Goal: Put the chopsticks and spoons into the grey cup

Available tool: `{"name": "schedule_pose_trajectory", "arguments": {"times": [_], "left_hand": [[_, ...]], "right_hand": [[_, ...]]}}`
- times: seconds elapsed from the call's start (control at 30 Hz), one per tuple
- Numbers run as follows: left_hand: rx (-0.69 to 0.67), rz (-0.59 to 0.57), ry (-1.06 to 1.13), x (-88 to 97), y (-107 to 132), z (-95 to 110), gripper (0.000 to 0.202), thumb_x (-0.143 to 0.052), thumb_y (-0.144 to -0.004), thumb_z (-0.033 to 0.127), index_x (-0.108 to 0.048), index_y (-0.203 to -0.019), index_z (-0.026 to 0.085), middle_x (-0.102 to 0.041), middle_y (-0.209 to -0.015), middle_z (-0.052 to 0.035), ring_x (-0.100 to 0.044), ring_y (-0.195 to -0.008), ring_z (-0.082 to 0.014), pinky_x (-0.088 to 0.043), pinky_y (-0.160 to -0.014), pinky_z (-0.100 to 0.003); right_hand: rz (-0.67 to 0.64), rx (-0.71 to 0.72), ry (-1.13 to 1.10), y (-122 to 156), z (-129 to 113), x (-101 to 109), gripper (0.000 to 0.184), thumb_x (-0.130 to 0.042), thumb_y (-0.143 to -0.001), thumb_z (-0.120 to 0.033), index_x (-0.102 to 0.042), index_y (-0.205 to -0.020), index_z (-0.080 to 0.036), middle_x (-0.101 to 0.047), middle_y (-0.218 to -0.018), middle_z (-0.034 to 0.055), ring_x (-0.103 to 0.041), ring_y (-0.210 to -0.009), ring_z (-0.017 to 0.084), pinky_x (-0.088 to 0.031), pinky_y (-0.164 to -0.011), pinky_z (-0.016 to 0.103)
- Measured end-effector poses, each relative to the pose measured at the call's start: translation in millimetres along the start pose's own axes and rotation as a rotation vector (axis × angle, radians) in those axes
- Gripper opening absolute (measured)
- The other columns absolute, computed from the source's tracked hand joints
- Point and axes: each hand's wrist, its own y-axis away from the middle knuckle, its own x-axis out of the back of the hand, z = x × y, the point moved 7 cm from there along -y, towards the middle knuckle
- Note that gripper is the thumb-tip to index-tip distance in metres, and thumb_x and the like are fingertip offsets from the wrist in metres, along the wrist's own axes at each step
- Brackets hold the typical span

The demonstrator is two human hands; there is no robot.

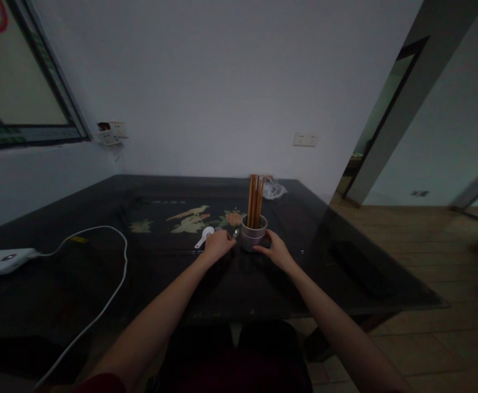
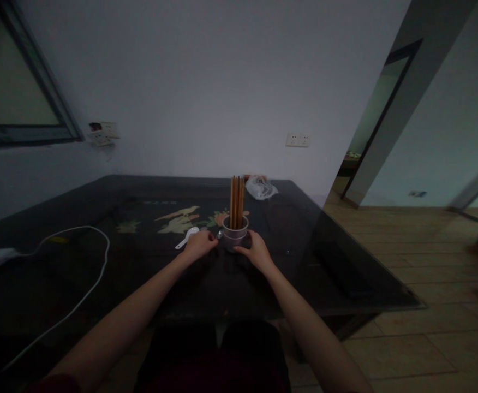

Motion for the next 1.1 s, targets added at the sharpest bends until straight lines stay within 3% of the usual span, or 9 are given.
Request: {"name": "schedule_pose_trajectory", "arguments": {"times": [0.3, 0.5, 0.7, 0.8, 0.93, 1.1], "left_hand": [[0.009, 0.018, 0.239, -0.5, -16.8, -22.4, 0.019, -0.054, -0.074, 0.031, -0.069, -0.078, 0.018, -0.072, -0.078, -0.0045, -0.065, -0.075, -0.0176, -0.04, -0.061, -0.023], [0.026, 0.042, 0.544, 10.8, -26.2, -38.3, 0.018, -0.058, -0.073, 0.027, -0.07, -0.077, 0.014, -0.072, -0.072, -0.0061, -0.065, -0.071, -0.0173, -0.044, -0.062, -0.024], [0.002, 0.087, 0.823, 30.2, -20.2, -34.4, 0.016, -0.063, -0.07, 0.027, -0.07, -0.071, 0.012, -0.072, -0.075, -0.0082, -0.064, -0.076, -0.018, -0.046, -0.07, -0.026], [0.002, 0.096, 0.93, 36.4, -19.0, -34.5, 0.021, -0.066, -0.068, 0.031, -0.071, -0.073, 0.012, -0.072, -0.077, -0.0092, -0.062, -0.071, -0.0168, -0.045, -0.063, -0.026], [0.052, 0.068, 1.225, 42.4, -17.0, -33.9, 0.041, -0.074, -0.061, 0.038, -0.07, -0.09, 0.01, -0.07, -0.078, -0.0083, -0.058, -0.06, -0.0123, -0.044, -0.055, -0.024], [0.003, 0.082, 1.474, 61.7, -5.7, -18.6, 0.04, -0.079, -0.055, 0.041, -0.067, -0.081, 0.013, -0.068, -0.078, -0.0059, -0.058, -0.063, -0.0103, -0.045, -0.058, -0.022]], "right_hand": [[-0.015, -0.019, 0.02, 0.6, -2.9, 1.9, 0.061, -0.077, -0.063, -0.033, -0.054, -0.117, -0.015, -0.062, -0.102, 0.0106, -0.06, -0.089, 0.022, -0.049, -0.08, 0.037], [-0.035, -0.009, 0.026, 1.3, -2.9, 1.2, 0.061, -0.077, -0.064, -0.033, -0.053, -0.117, -0.015, -0.062, -0.1, 0.0099, -0.059, -0.087, 0.022, -0.048, -0.078, 0.036], [-0.031, -0.017, 0.014, 0.1, 1.1, 0.4, 0.064, -0.077, -0.063, -0.033, -0.052, -0.118, -0.013, -0.062, -0.102, 0.0114, -0.058, -0.088, 0.022, -0.048, -0.078, 0.036], [-0.03, -0.017, 0.006, -0.4, 2.1, 0.1, 0.066, -0.078, -0.063, -0.033, -0.051, -0.12, -0.014, -0.062, -0.104, 0.0113, -0.058, -0.09, 0.022, -0.047, -0.079, 0.036], [-0.023, -0.017, 0.002, -0.8, 1.3, 0.6, 0.065, -0.078, -0.063, -0.032, -0.052, -0.119, -0.012, -0.061, -0.104, 0.0118, -0.058, -0.09, 0.022, -0.047, -0.08, 0.036], [-0.012, -0.015, -0.003, -1.6, 0.6, 0.5, 0.065, -0.078, -0.062, -0.031, -0.052, -0.119, -0.015, -0.061, -0.103, 0.0107, -0.058, -0.091, 0.022, -0.047, -0.082, 0.037]]}}
